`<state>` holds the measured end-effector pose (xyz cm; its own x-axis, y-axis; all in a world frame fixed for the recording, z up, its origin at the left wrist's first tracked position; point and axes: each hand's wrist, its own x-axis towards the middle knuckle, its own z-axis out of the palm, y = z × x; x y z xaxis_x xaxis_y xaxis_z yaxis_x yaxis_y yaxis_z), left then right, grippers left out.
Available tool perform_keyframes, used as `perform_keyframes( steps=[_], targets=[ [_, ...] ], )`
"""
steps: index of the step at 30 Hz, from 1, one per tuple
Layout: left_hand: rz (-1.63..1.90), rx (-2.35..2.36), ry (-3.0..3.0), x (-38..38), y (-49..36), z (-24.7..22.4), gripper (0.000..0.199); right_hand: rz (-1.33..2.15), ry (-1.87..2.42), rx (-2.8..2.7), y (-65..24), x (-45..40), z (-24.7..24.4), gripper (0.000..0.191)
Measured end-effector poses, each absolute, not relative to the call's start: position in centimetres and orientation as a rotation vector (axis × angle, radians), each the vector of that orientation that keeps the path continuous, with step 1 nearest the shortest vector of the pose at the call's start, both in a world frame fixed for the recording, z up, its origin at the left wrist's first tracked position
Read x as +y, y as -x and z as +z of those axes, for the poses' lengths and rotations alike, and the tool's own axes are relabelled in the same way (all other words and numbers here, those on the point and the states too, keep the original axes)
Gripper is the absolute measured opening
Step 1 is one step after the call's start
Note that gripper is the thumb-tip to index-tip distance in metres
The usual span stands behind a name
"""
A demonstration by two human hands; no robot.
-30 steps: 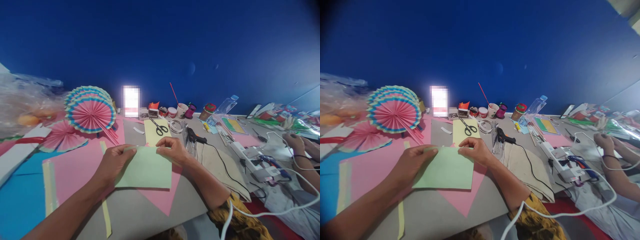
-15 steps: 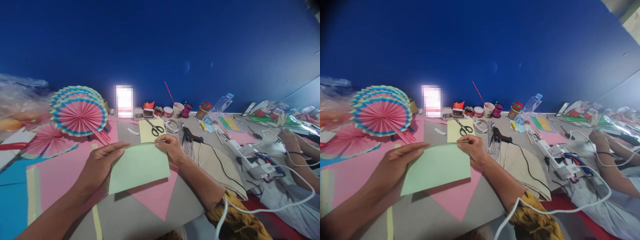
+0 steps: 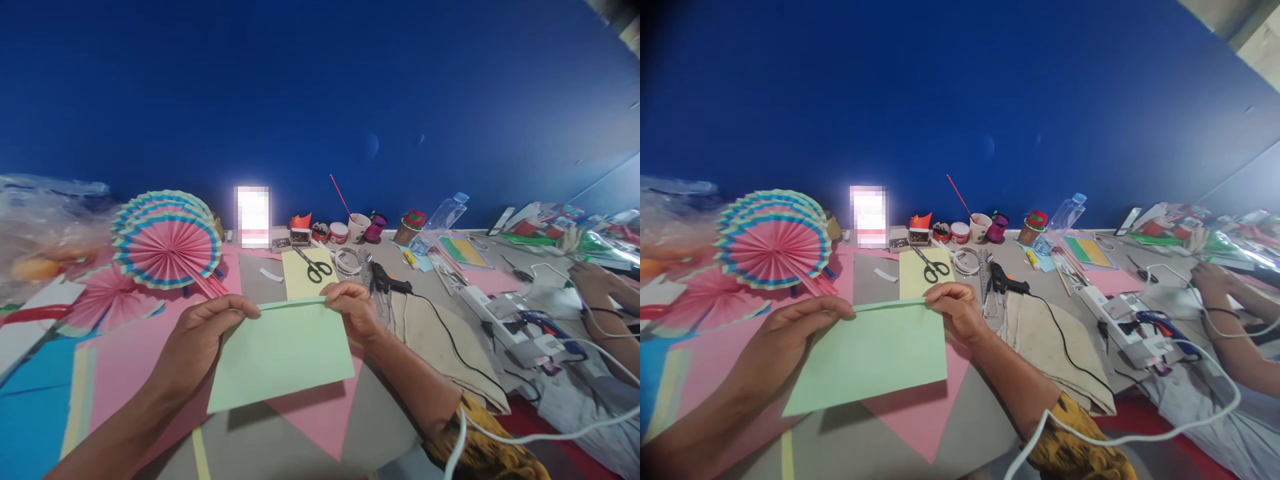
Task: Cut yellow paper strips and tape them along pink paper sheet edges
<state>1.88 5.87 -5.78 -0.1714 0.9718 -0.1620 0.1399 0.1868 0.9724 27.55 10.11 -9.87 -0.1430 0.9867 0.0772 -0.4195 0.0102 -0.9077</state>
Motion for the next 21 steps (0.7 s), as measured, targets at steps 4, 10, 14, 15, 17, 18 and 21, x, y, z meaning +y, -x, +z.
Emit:
perform_keyframes(
  steps=[4,10,14,15,17,18,21],
  targets=[
    [1.106,1.441,-0.985,5.5,-2.2,-6.4,0.034,1.418,0.752,-1.167,-27.8,10.0,-10.1,0.010],
    [1.180,1.600,-0.996,5.2,-2.6,-7.0,0.042,1.391,0.752,-1.296,-27.9,9.5,-9.7,0.010],
    [1.136,1.607,-1.074,5.0,-2.1,-6.5,0.045,1.435,0.786,-1.259,-28.0,9.5,-9.5,0.008],
    [1.124,1.620,-1.123,4.9,-2.0,-6.5,0.044,1.446,0.802,-1.250,-28.1,9.5,-9.5,0.008],
    [1.115,1.672,-1.230,4.8,-1.7,-6.4,0.037,1.453,0.856,-1.243,-28.4,9.8,-9.5,0.006],
    [1.115,1.698,-1.271,4.8,-1.5,-6.3,0.032,1.455,0.883,-1.251,-28.6,10.0,-9.6,0.006],
    [1.123,1.742,-1.274,4.9,-1.3,-6.3,0.028,1.408,0.950,-1.313,-29.3,10.7,-9.5,0.009]
  ],
)
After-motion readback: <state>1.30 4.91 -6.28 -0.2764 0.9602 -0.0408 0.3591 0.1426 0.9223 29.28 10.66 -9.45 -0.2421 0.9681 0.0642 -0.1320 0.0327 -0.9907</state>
